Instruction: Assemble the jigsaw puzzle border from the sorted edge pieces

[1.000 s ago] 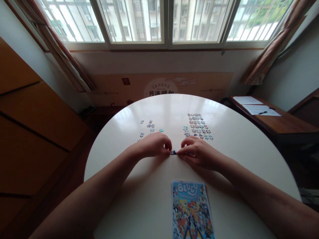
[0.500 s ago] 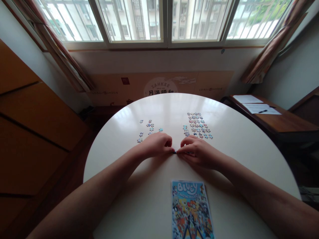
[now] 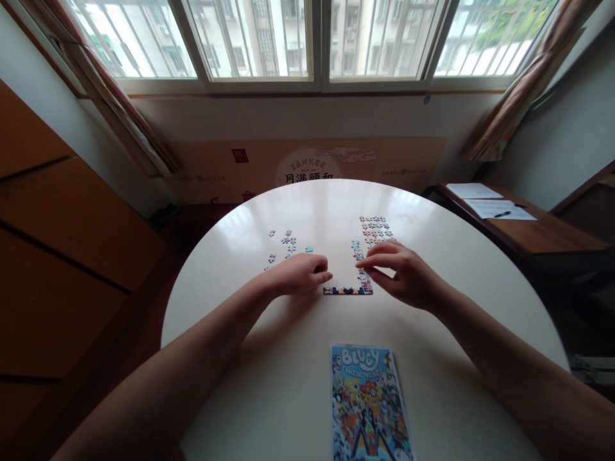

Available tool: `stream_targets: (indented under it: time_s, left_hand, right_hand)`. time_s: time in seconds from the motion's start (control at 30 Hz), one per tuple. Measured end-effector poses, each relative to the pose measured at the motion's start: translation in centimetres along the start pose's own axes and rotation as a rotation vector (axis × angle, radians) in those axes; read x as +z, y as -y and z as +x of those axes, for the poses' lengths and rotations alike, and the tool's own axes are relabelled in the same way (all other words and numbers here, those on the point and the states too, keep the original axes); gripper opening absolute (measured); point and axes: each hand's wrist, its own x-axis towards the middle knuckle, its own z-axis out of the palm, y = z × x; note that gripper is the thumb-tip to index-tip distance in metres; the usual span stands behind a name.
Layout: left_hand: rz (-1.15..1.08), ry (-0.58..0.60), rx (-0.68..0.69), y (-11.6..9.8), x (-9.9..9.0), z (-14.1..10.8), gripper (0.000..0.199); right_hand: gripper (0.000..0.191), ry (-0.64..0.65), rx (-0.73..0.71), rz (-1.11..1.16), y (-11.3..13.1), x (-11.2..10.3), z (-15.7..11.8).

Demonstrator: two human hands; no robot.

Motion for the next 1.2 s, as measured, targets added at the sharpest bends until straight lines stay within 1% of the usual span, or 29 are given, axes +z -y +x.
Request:
stream_targets:
  time_s: [0.07,0.13,0.23,0.3,0.4,0.5,0.6,0.63,0.77,0.93,1.2]
  left_hand:
    - [-0.012,0.015,-0.002,0.2,-0.1,0.0,0.029]
    - [-0.018,0.026,0.011,0.3,-0.2,0.0,0.028]
    - [-0.036,0.020,0.047,0.5,-0.1,0.0,0.030]
    - [-0.058,-0.018,0.074,0.6,-0.2,0.0,0.033]
    - [-0.105,-0.148,0.117,0.6,-0.5,-0.1,0.042]
    - [-0.166,-0.329,0.157,0.8,-0.8,-0.2,0.045]
    - [-0.214,-0.502,0.175,1.3,-0.9,-0.2,0.046]
    - [-0.229,-0.550,0.172,1.5,-0.8,-0.1,0.047]
    - [-0.292,-0.694,0.165,2.4,-0.6,0.1,0.049]
    - [-0.293,-0.831,0.245,2.9,-0.5,0.6,0.051]
    - [-0.308,-0.917,0.277,2.9,-0.4,0.8,0.051]
  right_hand:
    - [0.019,-0.020,0.035,-0.018,-0.3,-0.7,0.0]
    - [0.019,-0.010,0.070,-0.018,-0.3,-1.1,0.0]
    - [0.020,0.047,0.106,0.008,-0.2,-1.3,-0.1]
    - [0.021,0.087,0.122,0.024,-0.1,-1.2,-0.1]
    - [0.021,0.097,0.126,0.030,0.1,-1.2,0.0]
    - [0.020,0.064,0.128,0.033,0.3,-1.3,0.1]
    - [0.018,0.063,0.138,0.030,0.3,-1.3,0.1]
    - [0.020,0.068,0.136,0.028,0.3,-1.3,0.1]
    - [0.038,0.089,0.129,0.079,0.3,-1.2,0.0]
    - [0.044,0.079,0.132,0.170,0.4,-1.0,-0.2]
    - [0.039,0.070,0.055,0.169,0.4,-0.9,-0.3]
